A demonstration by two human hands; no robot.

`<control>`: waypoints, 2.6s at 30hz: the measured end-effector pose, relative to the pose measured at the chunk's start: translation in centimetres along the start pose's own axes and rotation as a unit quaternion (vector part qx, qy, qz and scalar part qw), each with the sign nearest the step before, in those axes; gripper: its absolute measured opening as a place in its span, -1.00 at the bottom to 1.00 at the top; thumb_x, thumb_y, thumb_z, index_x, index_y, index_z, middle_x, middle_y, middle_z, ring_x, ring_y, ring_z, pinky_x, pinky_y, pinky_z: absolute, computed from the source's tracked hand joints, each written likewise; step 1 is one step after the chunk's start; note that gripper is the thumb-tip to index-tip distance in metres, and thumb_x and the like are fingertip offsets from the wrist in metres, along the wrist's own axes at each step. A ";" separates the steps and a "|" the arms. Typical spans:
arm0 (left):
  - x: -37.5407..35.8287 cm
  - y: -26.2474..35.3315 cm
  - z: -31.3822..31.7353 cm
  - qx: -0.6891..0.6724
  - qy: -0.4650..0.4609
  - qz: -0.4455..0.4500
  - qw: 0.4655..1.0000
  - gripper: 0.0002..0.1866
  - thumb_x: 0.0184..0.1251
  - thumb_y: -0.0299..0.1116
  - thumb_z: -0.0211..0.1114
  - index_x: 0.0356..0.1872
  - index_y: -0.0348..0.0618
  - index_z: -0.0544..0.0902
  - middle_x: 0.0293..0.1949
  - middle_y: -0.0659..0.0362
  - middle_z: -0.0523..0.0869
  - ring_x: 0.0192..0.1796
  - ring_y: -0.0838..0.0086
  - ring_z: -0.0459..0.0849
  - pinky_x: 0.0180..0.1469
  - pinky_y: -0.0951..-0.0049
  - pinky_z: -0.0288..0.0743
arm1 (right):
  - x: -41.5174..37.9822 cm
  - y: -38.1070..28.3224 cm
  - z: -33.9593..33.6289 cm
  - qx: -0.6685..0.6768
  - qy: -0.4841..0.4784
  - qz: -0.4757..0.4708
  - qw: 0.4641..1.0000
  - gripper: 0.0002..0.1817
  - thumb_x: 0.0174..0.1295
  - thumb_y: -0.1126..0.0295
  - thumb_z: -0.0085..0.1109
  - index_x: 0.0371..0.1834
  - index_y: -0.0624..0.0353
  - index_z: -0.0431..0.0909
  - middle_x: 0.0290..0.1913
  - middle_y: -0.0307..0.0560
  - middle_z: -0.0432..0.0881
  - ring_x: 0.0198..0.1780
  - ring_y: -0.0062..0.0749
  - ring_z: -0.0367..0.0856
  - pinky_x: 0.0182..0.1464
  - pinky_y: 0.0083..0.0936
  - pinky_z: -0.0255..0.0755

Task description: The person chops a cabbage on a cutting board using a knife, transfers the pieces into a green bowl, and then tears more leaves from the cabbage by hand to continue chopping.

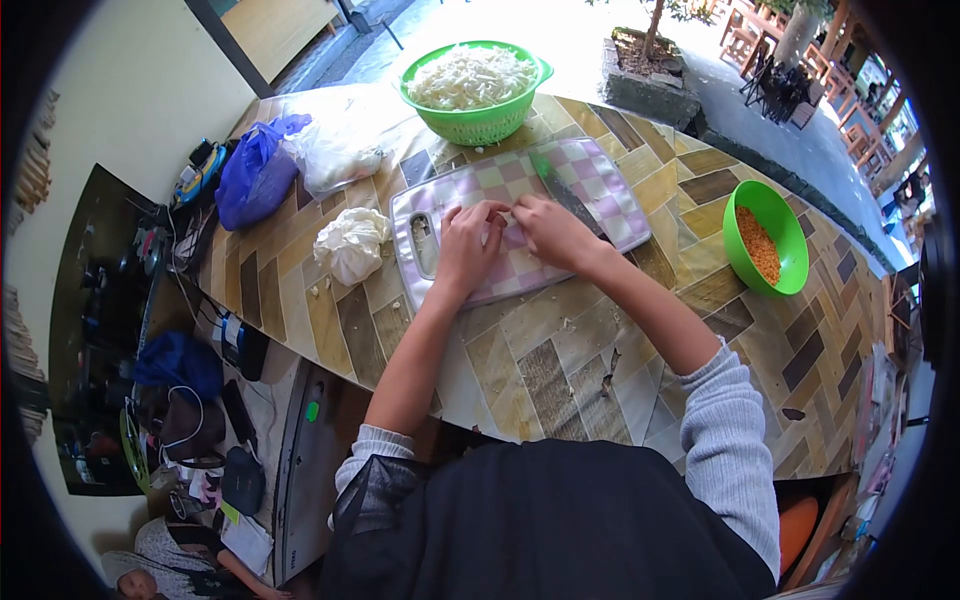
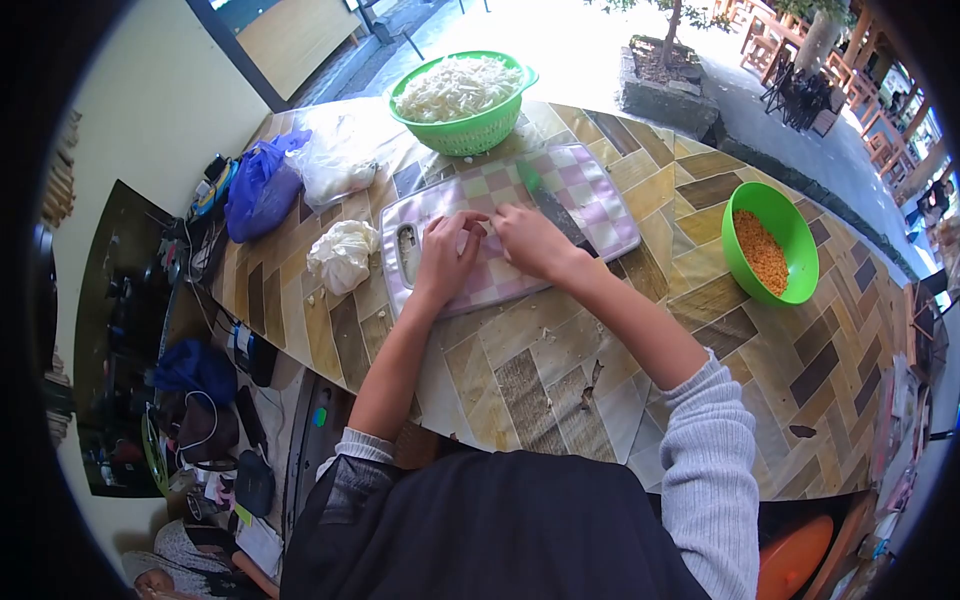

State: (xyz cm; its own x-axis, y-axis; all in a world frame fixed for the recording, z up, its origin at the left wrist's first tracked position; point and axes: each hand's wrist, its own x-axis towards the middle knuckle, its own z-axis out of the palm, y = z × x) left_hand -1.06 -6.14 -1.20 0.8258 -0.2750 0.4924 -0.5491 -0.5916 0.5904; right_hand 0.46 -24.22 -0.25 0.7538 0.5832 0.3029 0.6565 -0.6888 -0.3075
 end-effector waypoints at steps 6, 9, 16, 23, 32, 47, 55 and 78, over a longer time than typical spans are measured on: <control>0.3 0.1 0.7 -0.016 0.018 -0.009 1.000 -0.83 0.35 -0.32 0.26 -0.14 -0.15 0.66 -0.28 0.11 0.75 -0.13 0.29 0.71 0.18 0.22 0.35 | -2.4 -1.3 -3.9 0.115 0.091 0.024 0.989 -0.87 0.16 0.58 0.11 -0.25 0.36 0.60 -0.13 0.16 0.60 -0.10 0.06 0.62 -0.01 -0.21 0.51; 0.3 0.6 1.0 -0.077 0.031 -0.032 0.996 -0.78 0.36 -0.30 0.28 -0.10 -0.20 0.66 -0.24 0.08 0.75 -0.12 0.32 0.71 0.05 0.33 0.45 | -3.0 -1.9 -5.6 0.181 0.110 0.063 0.975 -0.91 0.17 0.59 0.18 -0.28 0.36 0.61 -0.22 0.06 0.63 -0.21 -0.11 0.67 -0.13 -0.37 0.54; 0.4 1.4 0.7 -0.188 0.033 -0.115 0.975 -0.71 0.40 -0.31 0.27 0.03 -0.25 0.60 -0.09 0.06 0.73 -0.01 0.38 0.67 0.05 0.33 0.48 | -3.7 -2.0 -5.7 0.222 0.137 0.106 0.960 -0.86 0.18 0.50 0.24 -0.24 0.35 0.62 -0.26 0.03 0.64 -0.27 -0.23 0.68 -0.18 -0.37 0.54; 0.5 1.2 1.2 -0.395 0.008 -0.091 0.914 -0.69 0.48 -0.31 0.20 0.10 -0.29 0.54 0.01 0.13 0.67 0.08 0.51 0.61 0.18 0.44 0.45 | -2.9 -2.4 -4.8 0.395 0.099 0.173 0.897 -0.80 0.26 0.42 0.27 -0.15 0.32 0.67 -0.23 -0.07 0.74 -0.28 -0.51 0.69 -0.18 -0.58 0.55; 0.0 1.1 1.5 -0.433 -0.036 -0.087 0.896 -0.71 0.51 -0.31 0.15 0.09 -0.29 0.54 -0.02 0.15 0.66 0.08 0.52 0.60 0.18 0.42 0.46 | -2.0 -2.3 -3.7 0.530 0.079 0.150 0.831 -0.82 0.27 0.43 0.27 -0.25 0.36 0.70 -0.39 -0.14 0.73 -0.36 -0.63 0.64 -0.25 -0.65 0.53; 0.1 1.9 0.2 -0.284 -0.023 -0.084 0.955 -0.72 0.52 -0.30 0.11 0.04 -0.28 0.59 -0.04 0.10 0.69 0.06 0.46 0.62 0.16 0.42 0.44 | -7.6 9.6 -5.4 -0.051 0.002 0.257 0.965 -0.63 0.35 0.36 0.03 0.21 0.04 0.58 0.39 0.14 0.36 0.37 -0.01 0.35 0.40 -0.12 0.20; 0.0 1.6 0.4 -0.175 -0.013 -0.037 0.984 -0.72 0.42 -0.33 0.20 0.02 -0.28 0.60 -0.03 -0.01 0.68 0.02 0.21 0.64 0.03 0.32 0.47 | -9.1 7.3 -7.0 -0.165 0.025 0.287 0.943 -0.64 0.33 0.28 0.10 0.16 0.10 0.59 0.32 0.10 0.45 0.29 -0.03 0.46 0.31 -0.09 0.31; -0.8 2.4 -0.6 0.112 -0.085 0.008 0.990 -0.39 0.07 0.06 0.45 0.09 -0.11 0.64 0.09 0.15 0.62 0.21 0.26 0.50 0.34 0.21 0.14 | -8.4 0.7 -6.9 0.043 0.048 0.237 0.969 -0.69 0.13 0.38 0.28 -0.12 0.35 0.54 -0.15 0.22 0.63 -0.07 0.07 0.63 0.03 -0.20 0.50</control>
State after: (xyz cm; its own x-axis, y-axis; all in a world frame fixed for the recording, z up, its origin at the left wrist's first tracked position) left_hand -3.12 -6.93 0.24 0.8373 -0.3979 0.3750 -0.5357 -0.7343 0.4170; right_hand -5.63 -32.59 3.25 0.9677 0.1645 0.1913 0.2408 -0.8286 -0.5054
